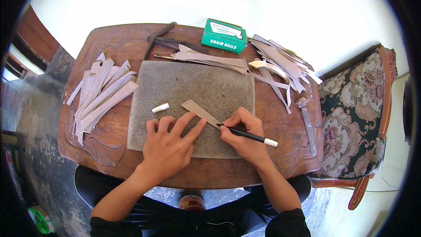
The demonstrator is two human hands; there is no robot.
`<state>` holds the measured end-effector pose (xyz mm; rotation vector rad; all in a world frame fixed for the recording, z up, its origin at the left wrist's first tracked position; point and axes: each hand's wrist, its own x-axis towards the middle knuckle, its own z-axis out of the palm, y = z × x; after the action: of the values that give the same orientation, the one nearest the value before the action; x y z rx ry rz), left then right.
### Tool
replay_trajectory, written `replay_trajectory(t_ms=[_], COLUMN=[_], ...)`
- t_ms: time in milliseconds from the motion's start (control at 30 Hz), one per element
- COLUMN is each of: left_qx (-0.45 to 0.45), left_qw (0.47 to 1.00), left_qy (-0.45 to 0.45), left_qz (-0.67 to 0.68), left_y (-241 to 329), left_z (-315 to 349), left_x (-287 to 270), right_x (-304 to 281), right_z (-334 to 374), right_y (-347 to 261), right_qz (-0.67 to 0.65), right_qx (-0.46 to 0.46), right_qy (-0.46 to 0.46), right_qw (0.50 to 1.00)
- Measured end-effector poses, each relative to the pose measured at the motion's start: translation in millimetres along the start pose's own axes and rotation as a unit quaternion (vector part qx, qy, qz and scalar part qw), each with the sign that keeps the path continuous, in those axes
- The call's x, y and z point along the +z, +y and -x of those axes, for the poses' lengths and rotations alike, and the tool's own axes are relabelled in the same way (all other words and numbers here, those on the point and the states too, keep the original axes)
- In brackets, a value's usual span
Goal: The person marks a strip of paper with a pen and ruler, then uses a hammer to tap along the marked line. They repeat this process on another strip, handling multiple paper pieces on the table.
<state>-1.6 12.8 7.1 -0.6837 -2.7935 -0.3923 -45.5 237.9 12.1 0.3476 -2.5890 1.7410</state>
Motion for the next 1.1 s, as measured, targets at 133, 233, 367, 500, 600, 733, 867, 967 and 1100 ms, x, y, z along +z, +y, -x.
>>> replay_trajectory(t_ms=[133,233,367,500,600,733,867,967,1100], left_qx=[0.000,0.000,-0.001,0.001,0.001,0.002,0.002,0.002,0.001], left_qw=[1.000,1.000,1.000,1.000,1.000,1.000,1.000,1.000,1.000], left_qy=[0.001,0.001,-0.002,0.000,-0.001,0.004,-0.002,0.000,0.004], left_qz=[-0.003,-0.003,-0.005,-0.005,-0.004,-0.006,-0.009,-0.009,-0.010], left_y=[-0.5,-0.1,-0.3,-0.5,-0.5,-1.2,-0.5,-1.1,-0.7], left_z=[1.0,0.1,0.6,0.8,0.7,0.9,0.7,0.9,0.8], left_x=[1.1,0.2,0.4,1.0,0.1,1.0,0.2,1.4,1.2], right_x=[0.2,-0.2,-0.1,0.6,0.9,0.3,1.4,1.6,1.9], right_z=[-0.7,-0.9,-0.9,-1.0,-1.3,-0.9,-1.1,-0.6,-0.6], right_y=[-0.7,1.5,4.2,4.4,1.1,6.1,7.1,6.6,6.2], right_qz=[0.009,0.014,0.019,0.008,0.006,0.017,0.012,0.011,0.007], right_qx=[-0.010,-0.016,-0.018,-0.016,-0.013,-0.014,-0.016,-0.018,-0.017], right_qy=[-0.002,0.000,-0.001,0.001,-0.002,-0.007,-0.003,0.002,0.000], right_qw=[1.000,1.000,1.000,1.000,1.000,1.000,1.000,1.000,1.000])
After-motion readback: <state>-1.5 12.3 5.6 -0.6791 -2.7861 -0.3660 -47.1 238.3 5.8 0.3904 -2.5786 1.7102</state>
